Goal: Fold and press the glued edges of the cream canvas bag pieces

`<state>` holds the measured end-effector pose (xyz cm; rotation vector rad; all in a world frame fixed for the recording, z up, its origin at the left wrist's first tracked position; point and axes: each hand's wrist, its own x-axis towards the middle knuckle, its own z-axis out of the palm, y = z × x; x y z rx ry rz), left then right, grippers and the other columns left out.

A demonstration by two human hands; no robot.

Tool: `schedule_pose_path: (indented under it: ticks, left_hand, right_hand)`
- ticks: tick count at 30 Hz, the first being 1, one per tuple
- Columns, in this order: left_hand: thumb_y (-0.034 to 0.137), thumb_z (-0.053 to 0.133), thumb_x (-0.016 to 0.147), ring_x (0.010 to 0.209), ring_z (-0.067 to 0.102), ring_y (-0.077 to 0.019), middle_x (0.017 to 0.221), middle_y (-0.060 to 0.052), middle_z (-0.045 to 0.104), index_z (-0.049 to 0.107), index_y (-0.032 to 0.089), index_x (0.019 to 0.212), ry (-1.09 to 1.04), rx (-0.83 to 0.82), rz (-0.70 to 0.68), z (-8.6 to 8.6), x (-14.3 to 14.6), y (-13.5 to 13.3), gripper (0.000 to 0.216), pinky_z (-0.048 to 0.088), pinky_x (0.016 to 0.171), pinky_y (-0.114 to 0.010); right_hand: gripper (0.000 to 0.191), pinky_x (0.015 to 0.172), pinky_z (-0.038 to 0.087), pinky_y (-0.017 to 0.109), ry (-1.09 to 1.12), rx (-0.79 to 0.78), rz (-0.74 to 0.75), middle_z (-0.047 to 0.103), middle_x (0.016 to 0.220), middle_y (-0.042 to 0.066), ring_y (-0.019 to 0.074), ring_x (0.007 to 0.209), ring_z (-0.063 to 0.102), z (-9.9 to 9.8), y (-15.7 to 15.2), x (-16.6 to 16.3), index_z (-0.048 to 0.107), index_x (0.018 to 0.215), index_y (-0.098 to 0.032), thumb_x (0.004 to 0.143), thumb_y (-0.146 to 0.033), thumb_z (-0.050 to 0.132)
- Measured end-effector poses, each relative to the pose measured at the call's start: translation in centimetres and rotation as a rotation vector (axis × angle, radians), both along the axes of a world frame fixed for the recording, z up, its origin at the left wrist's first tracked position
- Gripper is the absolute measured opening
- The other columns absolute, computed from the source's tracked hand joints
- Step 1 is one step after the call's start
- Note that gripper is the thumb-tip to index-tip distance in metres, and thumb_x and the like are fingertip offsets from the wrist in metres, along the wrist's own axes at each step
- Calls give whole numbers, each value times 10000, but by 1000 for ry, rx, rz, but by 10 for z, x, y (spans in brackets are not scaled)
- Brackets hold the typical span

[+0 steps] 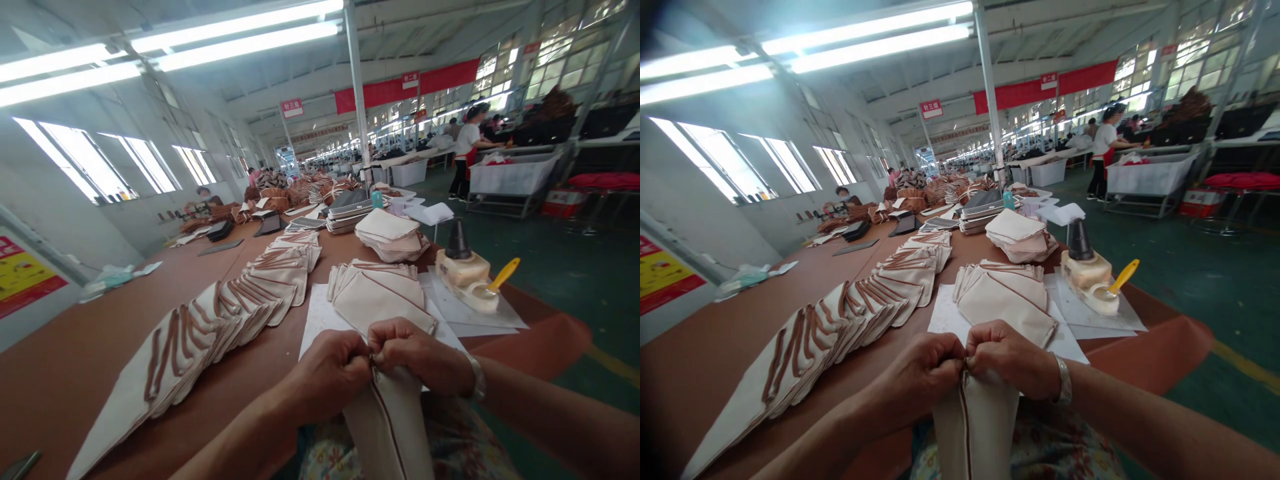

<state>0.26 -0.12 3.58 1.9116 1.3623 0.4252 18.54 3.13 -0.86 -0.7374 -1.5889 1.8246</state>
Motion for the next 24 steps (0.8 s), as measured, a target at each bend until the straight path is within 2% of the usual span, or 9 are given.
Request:
schedule_pose_path:
  ticks: [4,8,13,16,19,21,24]
  left_hand:
    - [194,462,751,622,410,-116,631,34,458,605,153,694,23,71,34,0,4,-4,160,271,544,-219]
    - [183,470,738,636,425,-120,647,30,485,593,155,684,-20,59,67,-6,5,-4,138,294,572,-223]
    - [298,565,781,560,368,-104,599,34,450,598,146,681,-282,-224,102,-7,1,-1,185,257,512,-226]
    - [383,663,746,559,376,-102,604,17,475,597,141,646,-417,-273,133,-4,1,0,270,273,502,-226]
    - [457,699,736,534,381,-96,593,11,487,593,144,635,-505,-344,168,-7,2,0,346,271,482,-226]
    - [511,679,759,483,345,-84,554,25,457,572,148,625,-557,-447,169,-14,2,1,401,242,454,-230]
    - [551,710,741,453,338,-76,553,35,474,585,144,689,-576,-567,163,-29,2,3,429,232,444,-226]
  right_hand:
    - [151,548,256,218,-41,105,7,443,629,-49,88,598,341,1,-1,2,530,711,-147,695,-266,622]
    - [52,532,262,218,-143,198,-35,454,618,-48,89,586,354,-2,-1,5,553,717,-142,694,-185,571]
    - [78,547,316,212,-176,288,-145,547,652,-20,99,608,417,-10,-4,8,615,750,-126,702,-128,553]
    - [100,601,374,227,-109,310,-162,604,715,7,119,655,478,-13,-9,10,637,796,-125,730,-134,562]
    - [104,642,405,239,-32,358,-141,600,754,15,130,692,501,-15,-14,14,628,841,-134,776,-128,547]
    - [108,657,415,239,-11,464,-124,586,770,16,131,704,506,-16,-15,19,620,867,-143,803,-110,540]
    - [135,653,410,234,4,730,-104,564,783,20,128,697,509,-19,-12,26,611,871,-156,809,-63,534]
